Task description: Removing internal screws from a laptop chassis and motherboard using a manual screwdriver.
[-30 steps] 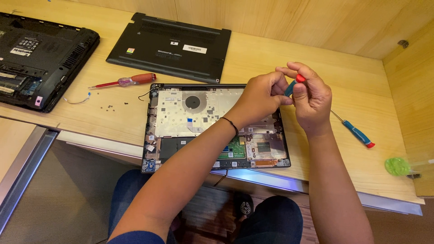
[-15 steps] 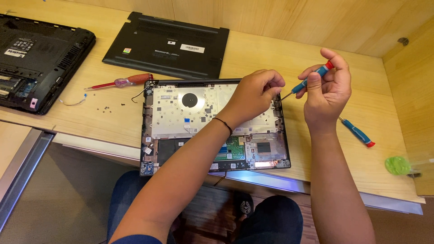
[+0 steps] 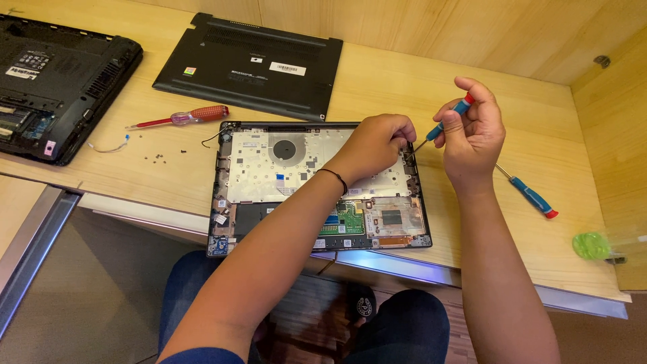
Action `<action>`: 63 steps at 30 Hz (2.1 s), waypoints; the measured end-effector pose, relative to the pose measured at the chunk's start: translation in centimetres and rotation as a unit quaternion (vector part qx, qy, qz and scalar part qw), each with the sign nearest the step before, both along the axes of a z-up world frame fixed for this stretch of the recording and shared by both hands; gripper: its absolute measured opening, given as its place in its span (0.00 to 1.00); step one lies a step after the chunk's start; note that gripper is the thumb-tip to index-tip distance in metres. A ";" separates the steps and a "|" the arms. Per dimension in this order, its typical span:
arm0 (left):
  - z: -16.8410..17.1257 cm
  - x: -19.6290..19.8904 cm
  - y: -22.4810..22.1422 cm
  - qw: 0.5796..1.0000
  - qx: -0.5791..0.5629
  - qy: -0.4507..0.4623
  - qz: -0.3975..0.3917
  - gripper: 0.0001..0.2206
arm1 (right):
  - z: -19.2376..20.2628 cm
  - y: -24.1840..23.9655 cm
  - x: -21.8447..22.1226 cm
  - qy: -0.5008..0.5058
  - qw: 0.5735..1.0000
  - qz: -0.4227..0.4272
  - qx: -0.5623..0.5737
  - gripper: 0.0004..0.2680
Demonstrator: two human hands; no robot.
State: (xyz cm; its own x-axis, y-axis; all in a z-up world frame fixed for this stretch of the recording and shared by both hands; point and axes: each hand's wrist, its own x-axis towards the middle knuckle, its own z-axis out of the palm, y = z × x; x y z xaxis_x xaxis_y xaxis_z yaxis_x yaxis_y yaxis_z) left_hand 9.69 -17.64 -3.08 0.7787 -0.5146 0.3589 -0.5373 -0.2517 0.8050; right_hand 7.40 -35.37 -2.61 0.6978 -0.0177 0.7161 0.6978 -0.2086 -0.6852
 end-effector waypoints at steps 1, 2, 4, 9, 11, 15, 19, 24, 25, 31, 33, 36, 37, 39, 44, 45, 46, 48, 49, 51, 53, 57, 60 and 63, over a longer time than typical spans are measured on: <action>0.0 0.0 0.1 1.000 0.003 0.004 0.002 0.05 | -0.1 0.1 0.0 0.002 1.000 0.001 -0.003 0.12; 0.1 0.0 0.1 1.000 0.003 0.003 0.003 0.05 | -0.1 0.2 0.1 0.002 1.000 0.002 -0.003 0.12; 0.4 -0.2 0.2 1.000 0.007 0.004 -0.004 0.06 | -0.1 0.3 0.0 0.013 1.000 0.002 0.000 0.12; 0.6 -0.3 0.3 1.000 0.002 0.007 -0.007 0.06 | -0.2 0.0 0.2 0.011 1.000 -0.001 0.003 0.12; 0.5 -0.2 0.3 1.000 0.002 0.007 -0.009 0.06 | -0.2 -0.2 0.2 0.010 1.000 -0.002 0.005 0.12; 0.4 0.0 0.4 0.999 0.018 -0.025 -0.030 0.05 | 0.3 -0.6 0.0 -0.005 1.000 -0.011 0.026 0.13; 0.4 0.0 0.4 0.996 0.040 -0.053 -0.051 0.03 | 0.6 -0.9 -0.2 -0.017 0.999 -0.019 0.037 0.12; -0.1 0.7 -0.2 0.996 0.080 -0.033 -0.020 0.03 | 1.1 -0.1 -0.7 -0.007 0.997 -0.063 0.052 0.11; 0.2 0.7 -0.3 0.996 0.090 0.004 0.005 0.06 | 1.6 0.4 -1.0 0.012 0.992 -0.108 0.057 0.10; 2.2 0.3 1.1 0.995 0.003 0.057 0.082 0.06 | 1.6 0.3 -0.9 0.015 0.986 -0.120 0.114 0.10; 2.1 0.0 1.1 0.996 -0.001 0.078 0.051 0.05 | 1.5 0.4 -0.9 0.015 0.987 -0.115 0.116 0.10; 1.7 -0.2 0.6 0.996 0.012 0.085 0.006 0.09 | 1.4 0.3 -0.8 0.018 0.987 -0.108 0.121 0.11; 1.5 -0.1 0.4 0.997 0.030 0.070 -0.007 0.13 | 1.4 0.2 -0.8 0.020 0.986 -0.108 0.125 0.11; 1.6 -0.2 0.0 0.998 0.042 0.039 -0.003 0.08 | 1.3 0.4 -0.7 0.017 0.987 -0.103 0.123 0.11; 1.3 1.0 0.3 0.998 0.052 0.005 0.029 0.02 | 0.9 0.4 -0.5 -0.015 0.985 -0.106 0.136 0.12; 1.3 1.5 0.7 0.996 0.056 -0.024 0.058 0.02 | 0.9 0.4 -0.5 -0.019 0.983 -0.114 0.141 0.11; 1.5 2.0 1.2 0.993 0.058 -0.054 0.091 0.03 | 0.9 0.4 -0.3 -0.024 0.982 -0.118 0.145 0.11; 4.3 1.1 2.9 0.990 0.025 -0.069 0.117 0.04 | 0.8 1.1 -0.5 -0.020 0.987 -0.120 0.106 0.10; 5.7 0.6 3.8 0.986 -0.008 -0.085 0.141 0.07 | 0.8 1.4 -0.6 -0.017 0.990 -0.125 0.069 0.10; 8.2 -0.1 5.9 0.984 -0.010 -0.087 0.157 0.07 | 0.3 1.7 -0.7 -0.012 0.992 -0.115 0.042 0.10; 9.8 -0.3 8.2 0.980 -0.015 -0.089 0.179 0.08 | 0.2 1.7 -0.6 -0.008 0.995 -0.100 0.012 0.11; 9.6 -0.9 14.5 0.947 0.218 -0.131 0.199 0.07 | 0.0 1.8 -0.8 -0.020 0.995 -0.101 -0.005 0.10; 8.3 -2.4 20.6 0.922 0.286 -0.138 0.222 0.05 | -1.0 1.1 0.5 -0.057 0.995 -0.077 -0.011 0.11; 6.5 -3.5 26.4 0.912 0.298 -0.125 0.254 0.02 | -1.5 0.6 1.3 -0.086 0.995 -0.049 -0.010 0.12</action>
State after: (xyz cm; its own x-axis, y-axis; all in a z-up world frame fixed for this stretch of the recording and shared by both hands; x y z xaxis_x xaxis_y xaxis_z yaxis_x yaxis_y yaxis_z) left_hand 6.24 8.72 3.46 0.9034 -0.2714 0.3320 -0.3767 -0.8721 0.3123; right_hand 8.73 -34.74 -4.15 0.5607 -0.0643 0.8255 0.7802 -0.2928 -0.5528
